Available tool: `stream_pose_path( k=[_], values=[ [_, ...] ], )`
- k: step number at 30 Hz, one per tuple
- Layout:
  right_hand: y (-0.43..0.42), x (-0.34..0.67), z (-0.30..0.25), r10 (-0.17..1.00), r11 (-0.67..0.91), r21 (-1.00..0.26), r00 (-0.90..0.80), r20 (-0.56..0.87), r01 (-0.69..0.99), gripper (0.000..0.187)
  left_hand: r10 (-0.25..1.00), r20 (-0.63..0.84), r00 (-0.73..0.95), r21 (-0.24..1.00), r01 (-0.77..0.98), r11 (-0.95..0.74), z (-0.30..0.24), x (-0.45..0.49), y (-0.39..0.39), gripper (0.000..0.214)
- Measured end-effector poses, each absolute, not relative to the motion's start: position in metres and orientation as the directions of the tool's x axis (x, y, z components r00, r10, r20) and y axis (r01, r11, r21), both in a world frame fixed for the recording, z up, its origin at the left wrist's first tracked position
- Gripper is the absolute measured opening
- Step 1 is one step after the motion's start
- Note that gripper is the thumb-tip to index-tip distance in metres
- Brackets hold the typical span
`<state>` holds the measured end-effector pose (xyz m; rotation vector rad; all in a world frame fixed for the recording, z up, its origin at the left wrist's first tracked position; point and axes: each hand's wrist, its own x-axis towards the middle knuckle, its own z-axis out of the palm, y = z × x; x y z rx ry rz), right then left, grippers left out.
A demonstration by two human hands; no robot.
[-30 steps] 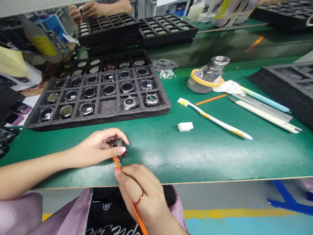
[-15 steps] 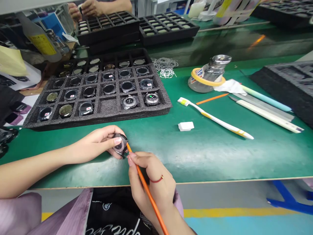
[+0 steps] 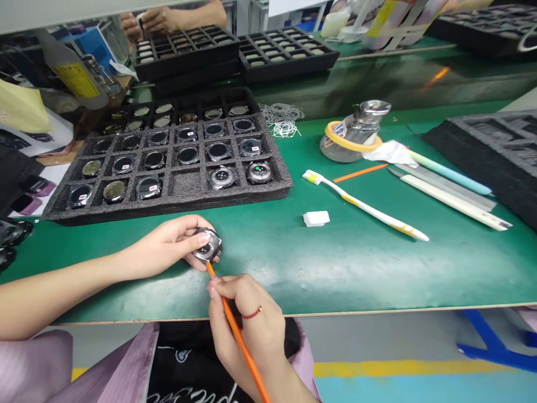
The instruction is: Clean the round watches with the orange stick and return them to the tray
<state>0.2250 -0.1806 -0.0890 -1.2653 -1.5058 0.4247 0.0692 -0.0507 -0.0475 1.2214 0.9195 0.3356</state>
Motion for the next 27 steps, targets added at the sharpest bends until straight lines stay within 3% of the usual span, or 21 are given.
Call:
stream_pose_path(
  k=[5, 9, 14, 20, 24, 27],
  values=[
    [-0.171, 0.245, -0.085, 0.885, 0.278, -0.929, 0.311, 0.347, 0.244, 0.015, 0.697, -0.350, 0.626, 0.935, 0.274, 0.224, -0.049, 0.070, -0.054, 0.027],
    [-0.155, 0.258, -0.084, 0.888, 0.247, -0.886, 0.275, 0.369, 0.393, 0.017, 0.693, -0.313, 0.649, 0.926, 0.372, 0.069, -0.048, 0.068, -0.057, 0.034],
    [-0.145, 0.259, -0.083, 0.916, 0.257, -0.823, 0.144, 0.375, 0.506, 0.012, 0.684, -0.213, 0.698, 0.902, 0.409, -0.137, -0.050, 0.062, -0.059, 0.071],
    [-0.137, 0.254, -0.082, 0.937, 0.247, -0.853, 0.109, 0.331, 0.460, 0.009, 0.644, -0.156, 0.749, 0.892, 0.387, -0.234, -0.055, 0.059, -0.058, 0.054],
    [-0.131, 0.251, -0.081, 0.941, 0.247, -0.869, 0.107, 0.320, 0.428, 0.012, 0.607, -0.096, 0.789, 0.908, 0.319, -0.271, -0.055, 0.060, -0.057, 0.058],
    [-0.130, 0.249, -0.078, 0.927, 0.268, -0.882, 0.146, 0.346, 0.388, 0.007, 0.610, -0.057, 0.790, 0.950, 0.230, -0.209, -0.053, 0.062, -0.058, 0.056]
  ],
)
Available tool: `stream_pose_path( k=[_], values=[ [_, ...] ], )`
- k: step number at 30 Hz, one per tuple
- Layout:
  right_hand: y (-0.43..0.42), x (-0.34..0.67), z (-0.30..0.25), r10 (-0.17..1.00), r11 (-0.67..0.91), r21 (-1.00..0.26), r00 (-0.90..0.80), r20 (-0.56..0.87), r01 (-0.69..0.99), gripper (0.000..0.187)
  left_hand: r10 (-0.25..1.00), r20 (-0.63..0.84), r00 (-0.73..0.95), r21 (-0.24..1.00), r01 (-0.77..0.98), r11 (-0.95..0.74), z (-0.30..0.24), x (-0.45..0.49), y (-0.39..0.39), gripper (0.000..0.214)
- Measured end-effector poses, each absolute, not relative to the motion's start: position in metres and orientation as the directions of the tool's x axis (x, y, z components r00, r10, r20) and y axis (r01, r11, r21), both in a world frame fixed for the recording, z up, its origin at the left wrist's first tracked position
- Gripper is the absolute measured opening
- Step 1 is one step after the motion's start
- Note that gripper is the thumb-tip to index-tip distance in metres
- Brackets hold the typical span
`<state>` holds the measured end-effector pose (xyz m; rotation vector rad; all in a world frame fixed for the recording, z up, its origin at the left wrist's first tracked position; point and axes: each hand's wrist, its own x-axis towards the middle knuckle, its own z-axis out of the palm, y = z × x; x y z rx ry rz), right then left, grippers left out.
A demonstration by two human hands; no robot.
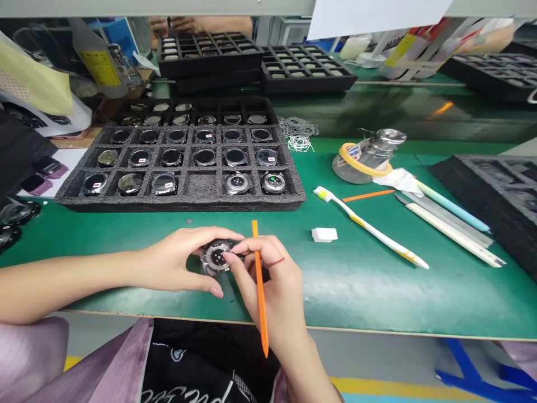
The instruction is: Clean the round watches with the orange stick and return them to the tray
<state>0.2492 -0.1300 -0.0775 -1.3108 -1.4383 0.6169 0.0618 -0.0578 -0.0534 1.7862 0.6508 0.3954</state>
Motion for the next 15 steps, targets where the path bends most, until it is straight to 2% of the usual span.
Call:
stream_pose_path(
  k=[4, 6, 9, 12, 15],
  values=[
    [-0.134, 0.251, -0.076, 0.860, 0.261, -0.895, 0.334, 0.385, 0.361, 0.003, 0.683, -0.122, 0.720, 0.959, 0.263, -0.107, -0.049, 0.062, -0.061, 0.034],
    [-0.137, 0.253, -0.077, 0.841, 0.266, -0.903, 0.376, 0.388, 0.338, 0.007, 0.729, -0.076, 0.681, 0.947, 0.278, -0.161, -0.046, 0.061, -0.061, 0.041],
    [-0.142, 0.255, -0.080, 0.851, 0.289, -0.901, 0.344, 0.396, 0.324, 0.011, 0.770, -0.042, 0.637, 0.919, 0.326, -0.220, -0.043, 0.060, -0.061, 0.047],
    [-0.144, 0.257, -0.082, 0.865, 0.293, -0.878, 0.286, 0.412, 0.379, 0.009, 0.789, -0.162, 0.593, 0.953, 0.300, -0.030, -0.044, 0.062, -0.061, 0.040],
    [-0.143, 0.256, -0.082, 0.882, 0.300, -0.857, 0.221, 0.417, 0.419, 0.007, 0.790, -0.252, 0.559, 0.967, 0.184, 0.179, -0.049, 0.066, -0.065, 0.049]
  ],
)
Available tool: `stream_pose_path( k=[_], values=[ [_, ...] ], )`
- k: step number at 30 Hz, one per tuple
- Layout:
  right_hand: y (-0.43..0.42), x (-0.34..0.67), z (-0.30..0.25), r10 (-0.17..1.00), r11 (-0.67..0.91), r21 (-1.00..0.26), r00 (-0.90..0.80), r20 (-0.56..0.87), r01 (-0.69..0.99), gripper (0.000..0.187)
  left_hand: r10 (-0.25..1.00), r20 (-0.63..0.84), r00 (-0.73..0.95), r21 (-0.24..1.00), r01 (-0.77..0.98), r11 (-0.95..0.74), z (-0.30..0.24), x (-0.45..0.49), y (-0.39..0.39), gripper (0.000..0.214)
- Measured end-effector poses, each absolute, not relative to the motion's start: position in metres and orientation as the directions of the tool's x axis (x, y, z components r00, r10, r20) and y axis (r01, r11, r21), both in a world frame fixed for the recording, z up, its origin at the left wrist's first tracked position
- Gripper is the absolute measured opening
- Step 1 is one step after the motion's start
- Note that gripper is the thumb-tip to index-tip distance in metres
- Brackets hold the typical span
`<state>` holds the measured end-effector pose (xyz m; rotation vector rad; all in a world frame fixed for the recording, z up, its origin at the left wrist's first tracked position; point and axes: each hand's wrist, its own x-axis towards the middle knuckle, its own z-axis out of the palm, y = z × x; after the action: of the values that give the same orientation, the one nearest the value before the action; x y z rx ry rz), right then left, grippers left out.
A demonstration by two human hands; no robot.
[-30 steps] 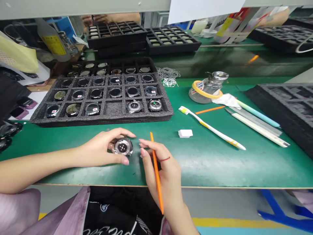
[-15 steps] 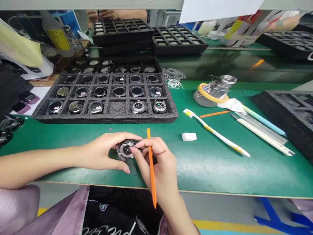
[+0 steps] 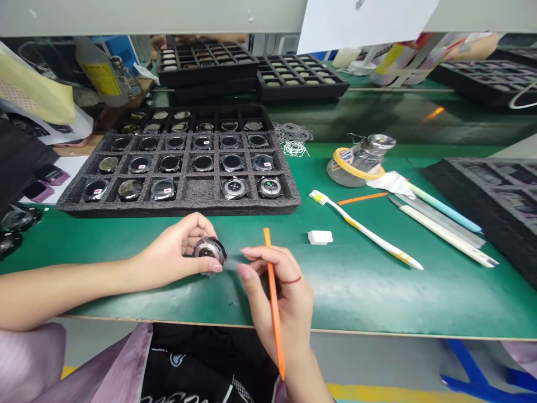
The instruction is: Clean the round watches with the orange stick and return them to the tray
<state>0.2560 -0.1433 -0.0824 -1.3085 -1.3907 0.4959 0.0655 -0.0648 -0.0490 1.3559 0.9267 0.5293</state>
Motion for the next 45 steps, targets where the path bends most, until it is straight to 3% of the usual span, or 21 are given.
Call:
stream_pose_path(
  k=[2, 5, 11, 18, 19, 23, 26, 27, 31, 35, 40, 45],
  values=[
    [-0.141, 0.254, -0.083, 0.893, 0.305, -0.849, 0.180, 0.412, 0.432, 0.013, 0.774, -0.238, 0.587, 0.971, 0.147, 0.187, -0.053, 0.067, -0.068, 0.057],
    [-0.137, 0.251, -0.084, 0.907, 0.271, -0.854, 0.178, 0.381, 0.444, 0.014, 0.736, -0.137, 0.663, 0.989, 0.128, 0.069, -0.058, 0.068, -0.070, 0.072],
    [-0.130, 0.252, -0.086, 0.924, 0.195, -0.906, 0.239, 0.299, 0.377, 0.013, 0.711, -0.055, 0.701, 0.986, 0.150, -0.071, -0.065, 0.066, -0.069, 0.043],
    [-0.139, 0.251, -0.080, 0.888, 0.320, -0.856, 0.186, 0.420, 0.407, 0.008, 0.745, -0.064, 0.664, 0.971, 0.213, -0.106, -0.065, 0.068, -0.071, 0.044],
    [-0.139, 0.256, -0.079, 0.867, 0.328, -0.835, 0.211, 0.452, 0.441, 0.003, 0.749, -0.085, 0.657, 0.975, 0.209, -0.073, -0.064, 0.068, -0.071, 0.047],
    [-0.123, 0.314, -0.078, 0.733, 0.217, -0.700, 0.360, 0.578, 0.681, 0.032, 0.750, -0.215, 0.625, 0.965, 0.253, 0.066, -0.057, 0.068, -0.069, 0.056],
    [-0.101, 0.383, -0.081, 0.764, 0.009, -0.351, 0.220, 0.607, 0.936, 0.029, 0.749, -0.166, 0.641, 0.956, 0.291, -0.038, -0.054, 0.066, -0.069, 0.045],
    [-0.095, 0.403, -0.082, 0.787, 0.003, -0.321, 0.196, 0.586, 0.947, 0.027, 0.744, -0.137, 0.654, 0.955, 0.286, -0.075, -0.053, 0.065, -0.069, 0.043],
    [-0.088, 0.433, -0.079, 0.836, 0.082, -0.268, 0.080, 0.542, 0.960, 0.021, 0.716, -0.154, 0.681, 0.966, 0.255, -0.034, -0.051, 0.064, -0.068, 0.037],
    [-0.114, 0.396, -0.064, 0.783, 0.116, -0.250, 0.066, 0.618, 0.961, 0.017, 0.692, -0.251, 0.677, 0.962, 0.252, 0.102, -0.049, 0.066, -0.065, 0.033],
    [-0.149, 0.329, -0.055, 0.742, 0.443, -0.272, -0.179, 0.646, 0.854, 0.013, 0.691, -0.287, 0.664, 0.956, 0.243, 0.163, -0.048, 0.066, -0.064, 0.036],
    [-0.162, 0.311, -0.060, 0.750, 0.497, -0.255, -0.263, 0.607, 0.829, 0.020, 0.681, -0.251, 0.688, 0.966, 0.134, 0.220, -0.048, 0.064, -0.064, 0.030]
  ],
)
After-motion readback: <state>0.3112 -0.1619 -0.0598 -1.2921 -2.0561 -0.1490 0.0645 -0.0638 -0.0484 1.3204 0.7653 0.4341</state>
